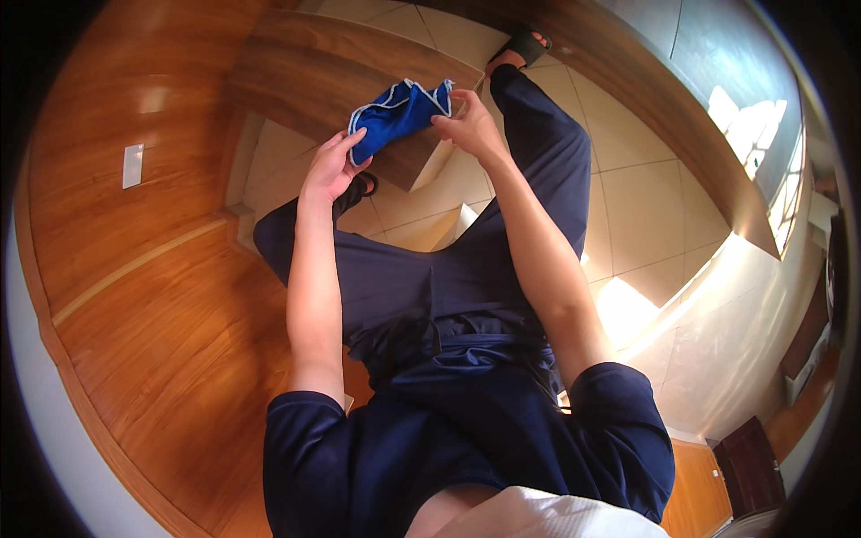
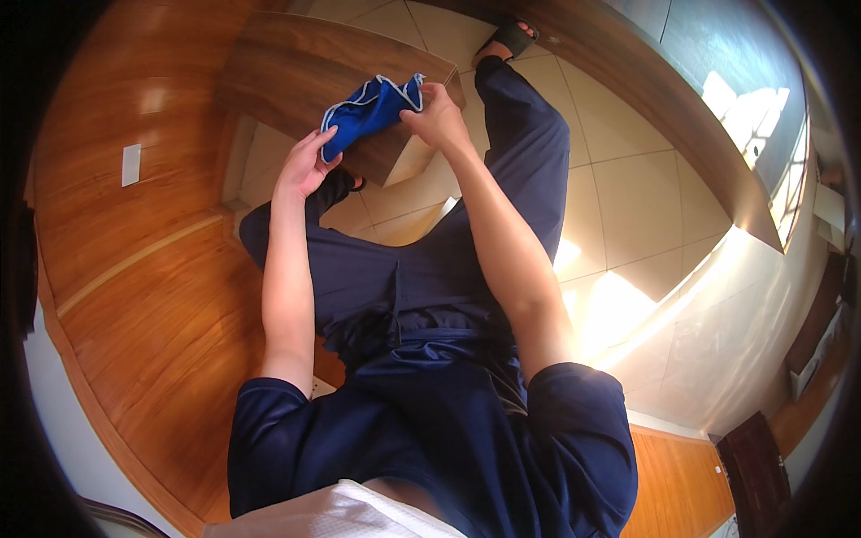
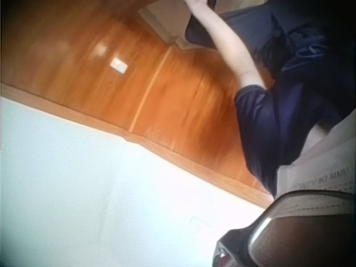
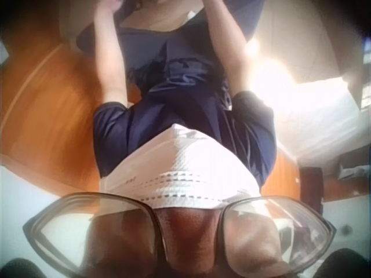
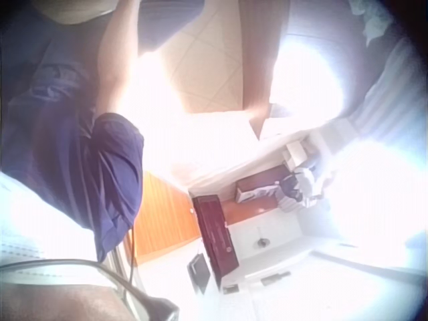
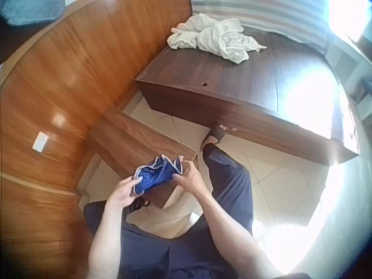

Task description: The person wipes the surfaces of a wooden cabinet using a blue cloth. They clean the top, sides, and edges of the cabinet while sitting on the floor.

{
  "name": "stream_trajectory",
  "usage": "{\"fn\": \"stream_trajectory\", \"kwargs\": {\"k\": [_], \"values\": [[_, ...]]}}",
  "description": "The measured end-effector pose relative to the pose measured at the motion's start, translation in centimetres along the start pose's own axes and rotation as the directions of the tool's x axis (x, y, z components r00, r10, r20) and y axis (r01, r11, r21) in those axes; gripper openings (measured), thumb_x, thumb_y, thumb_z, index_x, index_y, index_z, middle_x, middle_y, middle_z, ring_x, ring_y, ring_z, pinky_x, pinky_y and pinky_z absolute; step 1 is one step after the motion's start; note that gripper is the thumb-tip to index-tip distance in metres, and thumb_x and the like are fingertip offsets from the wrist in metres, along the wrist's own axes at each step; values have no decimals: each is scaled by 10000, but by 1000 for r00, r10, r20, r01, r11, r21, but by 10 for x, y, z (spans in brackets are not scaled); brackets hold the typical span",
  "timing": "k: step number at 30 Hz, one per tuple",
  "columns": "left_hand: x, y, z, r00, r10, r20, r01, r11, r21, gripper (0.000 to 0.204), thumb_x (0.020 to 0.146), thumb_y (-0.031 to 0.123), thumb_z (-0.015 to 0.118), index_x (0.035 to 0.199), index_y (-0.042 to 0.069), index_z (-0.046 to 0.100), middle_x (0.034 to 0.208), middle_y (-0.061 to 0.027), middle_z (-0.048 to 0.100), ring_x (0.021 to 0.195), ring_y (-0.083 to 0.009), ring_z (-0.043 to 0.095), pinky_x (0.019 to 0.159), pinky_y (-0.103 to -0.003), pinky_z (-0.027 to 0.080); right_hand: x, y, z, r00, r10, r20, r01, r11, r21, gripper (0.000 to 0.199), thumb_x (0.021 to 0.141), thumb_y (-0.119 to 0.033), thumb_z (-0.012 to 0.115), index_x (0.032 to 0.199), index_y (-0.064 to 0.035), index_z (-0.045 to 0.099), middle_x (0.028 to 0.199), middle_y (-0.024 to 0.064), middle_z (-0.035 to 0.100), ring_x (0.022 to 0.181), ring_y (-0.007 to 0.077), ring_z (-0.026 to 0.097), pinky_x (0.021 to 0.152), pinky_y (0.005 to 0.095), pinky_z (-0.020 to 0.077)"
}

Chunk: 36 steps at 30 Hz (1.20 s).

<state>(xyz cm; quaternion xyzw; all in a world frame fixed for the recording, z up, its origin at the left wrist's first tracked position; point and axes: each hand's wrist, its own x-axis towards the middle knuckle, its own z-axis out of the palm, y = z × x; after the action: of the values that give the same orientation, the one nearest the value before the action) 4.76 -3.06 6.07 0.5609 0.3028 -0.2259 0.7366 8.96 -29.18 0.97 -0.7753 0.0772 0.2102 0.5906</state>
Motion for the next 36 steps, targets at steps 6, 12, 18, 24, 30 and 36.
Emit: {"fn": "stream_trajectory", "kwargs": {"k": [6,12,18,24,30,36], "values": [[-5,-2,5,1000,4,-21,-4,1000,-1,217,984,237,683,1163,122,638,1020,34,675,895,-59,634,765,-272,552,3,-10,0,999,27,46,-24,997,-67,352,878,-215,681,1193,-66,641,746,86,731,607,158,716,612,318,559],[-4,-6,-7,999,22,-46,-21,1000,8,343,972,253,697,1255,86,596,1058,-4,668,908,-96,636,757,-275,555,-1,0,-24,967,125,221,-115,992,-57,228,884,-226,671,1004,-33,689,743,82,740,612,155,718,589,301,556],[-1,-13,-10,996,26,-86,-19,997,78,411,967,258,701,1296,47,571,1077,-40,664,903,-120,639,733,-266,554,-14,-22,-17,989,67,135,-49,990,-136,304,850,-237,697,1044,-4,696,745,92,747,580,155,700,582,283,551],[4,-18,-20,990,41,-131,-24,991,132,414,964,257,700,1304,59,572,1128,-53,659,943,-138,641,748,-305,559,-5,1,-29,966,76,247,-37,986,-160,322,811,-209,747,1076,-31,698,753,94,744,581,148,693,574,283,557],[14,-30,-34,976,5,-219,59,956,286,474,948,307,724,1327,77,556,1151,-30,663,1022,-136,636,807,-351,554,-16,-10,-27,921,207,330,-147,969,-198,404,784,-306,836,1053,-43,687,733,69,725,596,139,691,586,283,565],[7,-27,-24,975,27,-219,44,948,314,660,863,287,824,1373,24,497,1168,-105,689,1069,-186,658,834,-381,586,-20,-7,-11,989,22,146,17,965,-263,347,830,-250,803,1112,-74,703,681,82,702,566,133,672,548,300,526]]}}
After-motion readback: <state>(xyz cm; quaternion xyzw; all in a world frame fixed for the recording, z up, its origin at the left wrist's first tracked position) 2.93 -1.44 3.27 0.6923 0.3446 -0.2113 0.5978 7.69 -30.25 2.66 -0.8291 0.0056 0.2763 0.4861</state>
